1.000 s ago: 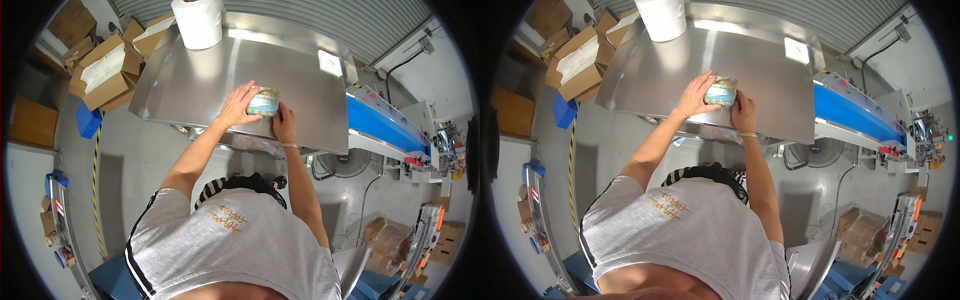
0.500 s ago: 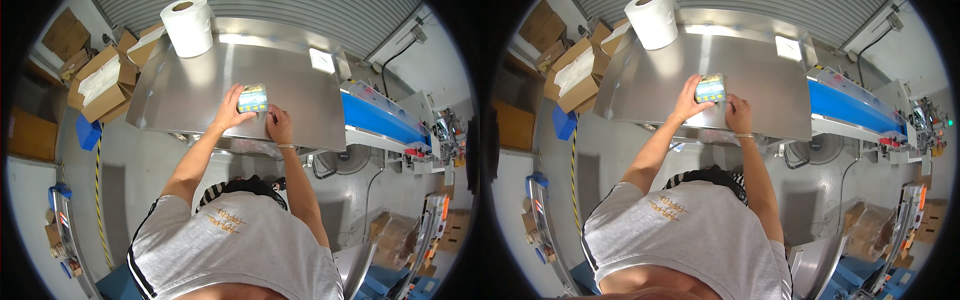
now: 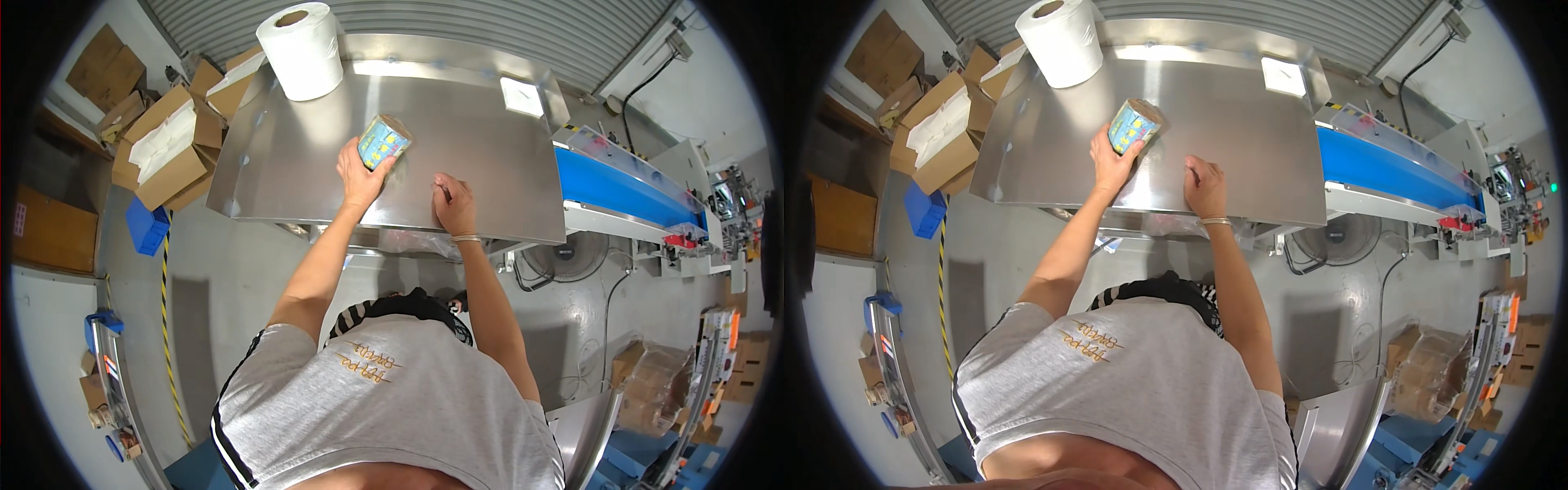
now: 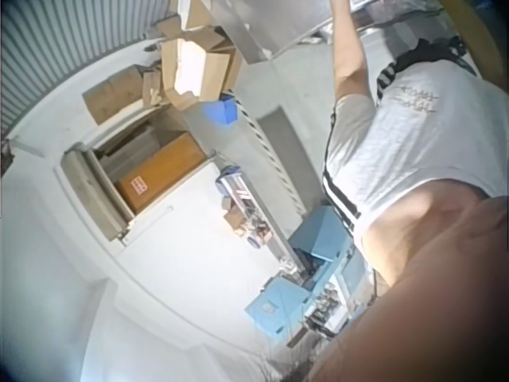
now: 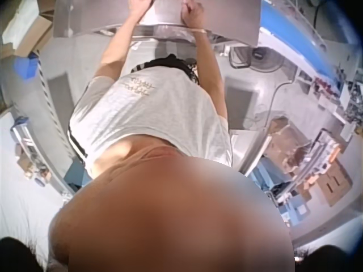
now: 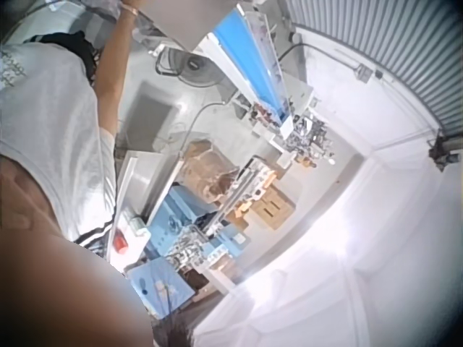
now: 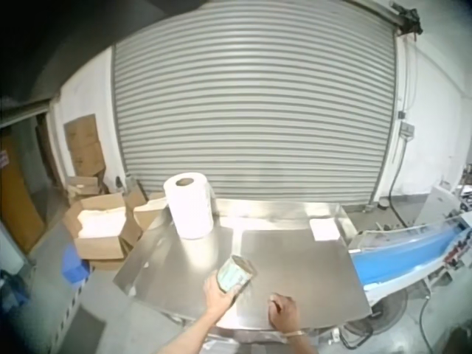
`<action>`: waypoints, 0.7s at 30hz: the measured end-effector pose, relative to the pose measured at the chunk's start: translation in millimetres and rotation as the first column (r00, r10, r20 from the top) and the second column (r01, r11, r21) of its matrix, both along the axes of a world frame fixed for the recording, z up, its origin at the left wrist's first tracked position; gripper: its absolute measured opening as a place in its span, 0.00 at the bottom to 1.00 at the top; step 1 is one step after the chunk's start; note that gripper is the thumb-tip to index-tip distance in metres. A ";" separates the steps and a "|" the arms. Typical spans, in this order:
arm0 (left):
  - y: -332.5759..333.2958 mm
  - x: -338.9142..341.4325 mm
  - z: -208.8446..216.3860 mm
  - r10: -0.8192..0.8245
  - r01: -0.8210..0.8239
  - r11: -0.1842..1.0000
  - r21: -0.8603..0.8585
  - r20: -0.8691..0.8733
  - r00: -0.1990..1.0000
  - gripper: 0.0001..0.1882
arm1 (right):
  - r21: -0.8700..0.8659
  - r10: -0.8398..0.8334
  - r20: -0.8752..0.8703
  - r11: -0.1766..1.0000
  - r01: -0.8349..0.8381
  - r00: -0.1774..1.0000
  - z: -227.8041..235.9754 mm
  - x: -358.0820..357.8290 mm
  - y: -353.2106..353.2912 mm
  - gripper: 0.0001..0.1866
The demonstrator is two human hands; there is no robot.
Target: Hand wrapping stacks of folded paper towels with plastic film in a packaging facility.
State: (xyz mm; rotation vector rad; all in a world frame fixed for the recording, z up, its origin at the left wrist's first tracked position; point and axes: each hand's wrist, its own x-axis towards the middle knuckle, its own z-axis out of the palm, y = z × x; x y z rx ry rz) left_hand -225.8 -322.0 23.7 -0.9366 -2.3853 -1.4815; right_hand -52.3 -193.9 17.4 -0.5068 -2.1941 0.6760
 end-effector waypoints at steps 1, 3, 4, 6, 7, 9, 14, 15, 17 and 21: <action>0.9 0.3 -1.2 0.029 -0.030 0.999 -0.014 -0.043 0.999 0.46 | -0.002 0.002 -0.007 1.000 -0.002 1.000 0.6 0.1 -0.3 0.11; 1.0 -0.2 -2.8 0.056 -0.058 0.998 -0.026 -0.087 0.995 0.46 | -0.002 0.002 -0.014 1.000 -0.002 1.000 1.9 0.4 -0.7 0.11; 0.6 1.2 -1.0 0.062 -0.064 0.997 -0.029 -0.076 0.995 0.46 | -0.001 -0.001 0.002 1.000 0.001 1.000 2.6 1.1 -0.1 0.11; -2.6 5.0 0.5 0.061 -0.064 0.997 -0.031 -0.066 0.996 0.46 | 0.003 -0.011 0.018 1.000 0.011 1.000 3.0 1.5 -0.7 0.10; -6.2 7.6 0.3 0.093 -0.095 0.994 -0.047 -0.039 0.995 0.46 | -0.024 0.004 -0.011 1.000 -0.004 1.000 2.1 0.8 -2.6 0.10; -10.9 8.6 -0.2 0.125 -0.123 0.989 -0.085 0.024 0.992 0.47 | -0.049 0.009 -0.040 0.999 -0.011 0.999 2.0 0.5 -1.0 0.10; -9.4 8.8 -0.2 0.180 -0.182 0.956 -0.232 -0.030 0.983 0.51 | -0.042 0.012 -0.006 0.999 -0.012 1.000 3.4 -2.1 -3.0 0.10; -7.3 9.9 -2.0 0.226 -0.258 0.949 -0.181 -0.181 0.957 0.53 | -0.041 0.020 -0.006 0.999 -0.020 1.000 2.6 -3.1 -3.2 0.10; -5.8 15.9 10.8 0.197 -0.215 0.963 -0.160 -0.120 0.973 0.54 | -0.024 0.022 -0.100 0.999 -0.024 0.995 -3.3 -2.1 -2.6 0.10; -8.1 15.6 20.3 0.110 -0.101 0.981 -0.163 0.050 0.993 0.55 | -0.056 0.019 -0.028 0.998 -0.020 0.999 -4.0 -0.5 0.6 0.10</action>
